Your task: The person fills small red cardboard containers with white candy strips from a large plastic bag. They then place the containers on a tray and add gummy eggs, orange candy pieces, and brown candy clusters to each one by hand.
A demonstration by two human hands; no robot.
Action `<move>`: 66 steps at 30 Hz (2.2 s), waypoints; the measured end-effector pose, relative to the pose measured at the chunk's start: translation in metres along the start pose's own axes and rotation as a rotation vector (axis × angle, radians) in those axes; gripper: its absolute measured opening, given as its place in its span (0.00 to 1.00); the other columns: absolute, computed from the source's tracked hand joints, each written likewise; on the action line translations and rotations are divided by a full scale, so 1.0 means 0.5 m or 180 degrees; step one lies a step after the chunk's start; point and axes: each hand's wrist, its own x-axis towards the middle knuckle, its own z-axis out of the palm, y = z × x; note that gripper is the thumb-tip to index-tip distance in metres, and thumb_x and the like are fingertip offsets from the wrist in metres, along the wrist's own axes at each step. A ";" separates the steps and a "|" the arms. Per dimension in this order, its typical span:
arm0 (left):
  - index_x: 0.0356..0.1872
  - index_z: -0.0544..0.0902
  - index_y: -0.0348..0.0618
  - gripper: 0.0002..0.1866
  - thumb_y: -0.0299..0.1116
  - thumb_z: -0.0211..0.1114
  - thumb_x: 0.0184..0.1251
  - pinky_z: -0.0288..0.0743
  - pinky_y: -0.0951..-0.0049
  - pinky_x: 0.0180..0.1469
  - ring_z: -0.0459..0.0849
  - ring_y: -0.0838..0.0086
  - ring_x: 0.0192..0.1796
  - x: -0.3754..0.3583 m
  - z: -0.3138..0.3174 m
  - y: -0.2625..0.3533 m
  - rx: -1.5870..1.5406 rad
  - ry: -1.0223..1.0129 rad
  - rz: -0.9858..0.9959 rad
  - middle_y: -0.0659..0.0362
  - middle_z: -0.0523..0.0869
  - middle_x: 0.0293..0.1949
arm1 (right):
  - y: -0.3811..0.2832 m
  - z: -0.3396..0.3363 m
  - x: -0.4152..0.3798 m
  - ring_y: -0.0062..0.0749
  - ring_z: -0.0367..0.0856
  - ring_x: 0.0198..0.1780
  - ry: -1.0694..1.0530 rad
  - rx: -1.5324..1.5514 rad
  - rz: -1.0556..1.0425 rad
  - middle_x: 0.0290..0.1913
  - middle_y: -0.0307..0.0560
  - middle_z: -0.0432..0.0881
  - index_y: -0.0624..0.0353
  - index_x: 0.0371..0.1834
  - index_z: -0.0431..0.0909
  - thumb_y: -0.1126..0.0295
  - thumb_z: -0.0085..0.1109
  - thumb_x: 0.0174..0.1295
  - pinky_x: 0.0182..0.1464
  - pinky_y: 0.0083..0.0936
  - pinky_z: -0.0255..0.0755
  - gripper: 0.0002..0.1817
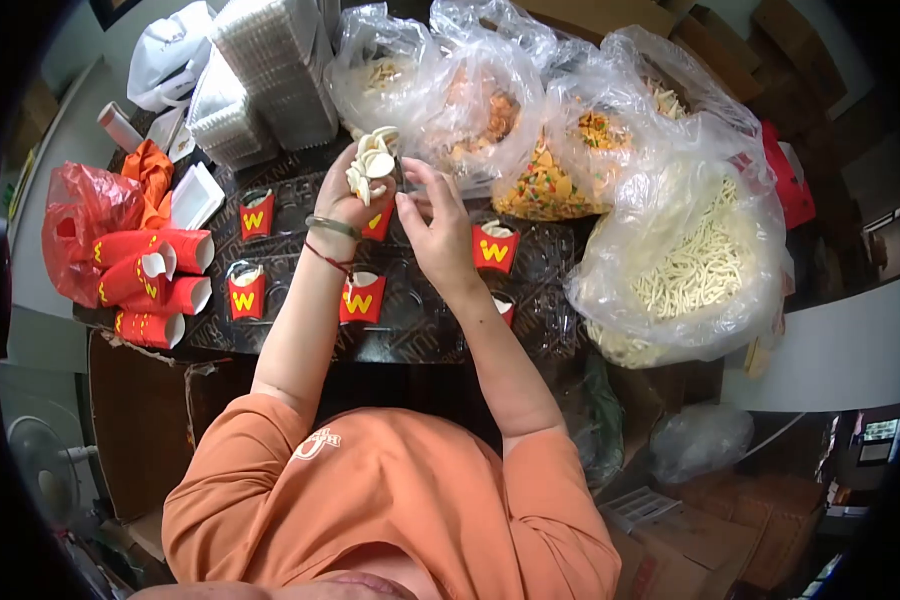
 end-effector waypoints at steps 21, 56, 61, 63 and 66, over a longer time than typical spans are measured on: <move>0.49 0.80 0.37 0.16 0.41 0.59 0.75 0.63 0.78 0.23 0.73 0.72 0.26 -0.198 -0.076 -0.254 -0.0271 0.0916 -0.0936 0.58 0.83 0.32 | 0.045 -0.396 -0.188 0.20 0.81 0.41 -0.0694 -0.0197 0.2011 0.42 0.39 0.83 0.63 0.47 0.80 0.70 0.60 0.69 0.46 0.20 0.77 0.09; 0.42 0.83 0.45 0.09 0.38 0.62 0.71 0.70 0.82 0.21 0.80 0.79 0.24 -0.109 -0.035 -0.307 0.1153 0.1013 -0.1046 0.62 0.84 0.28 | 0.085 -0.262 -0.148 0.21 0.83 0.44 -0.0438 0.1222 0.2112 0.43 0.42 0.84 0.60 0.47 0.77 0.72 0.62 0.67 0.51 0.20 0.76 0.09; 0.45 0.83 0.45 0.12 0.41 0.58 0.73 0.67 0.83 0.22 0.74 0.82 0.23 -0.099 -0.041 -0.315 0.1147 0.1055 -0.0919 0.65 0.81 0.27 | 0.116 -0.259 -0.141 0.22 0.84 0.40 0.0328 0.1666 0.2410 0.41 0.42 0.84 0.61 0.46 0.76 0.70 0.61 0.68 0.47 0.20 0.79 0.09; 0.46 0.82 0.42 0.13 0.40 0.58 0.73 0.65 0.83 0.21 0.73 0.82 0.23 -0.096 -0.056 -0.297 0.1055 0.0964 -0.1001 0.64 0.80 0.27 | 0.123 -0.269 -0.134 0.25 0.85 0.39 0.0801 0.1518 0.2193 0.41 0.45 0.84 0.62 0.47 0.74 0.71 0.58 0.70 0.44 0.22 0.81 0.09; 0.48 0.79 0.33 0.14 0.36 0.57 0.74 0.59 0.81 0.20 0.69 0.81 0.23 -0.096 -0.052 -0.276 0.0708 0.1100 -0.0844 0.62 0.77 0.27 | 0.175 -0.336 -0.107 0.27 0.85 0.40 0.1075 0.0486 0.1480 0.43 0.48 0.84 0.68 0.50 0.74 0.73 0.56 0.70 0.45 0.22 0.81 0.10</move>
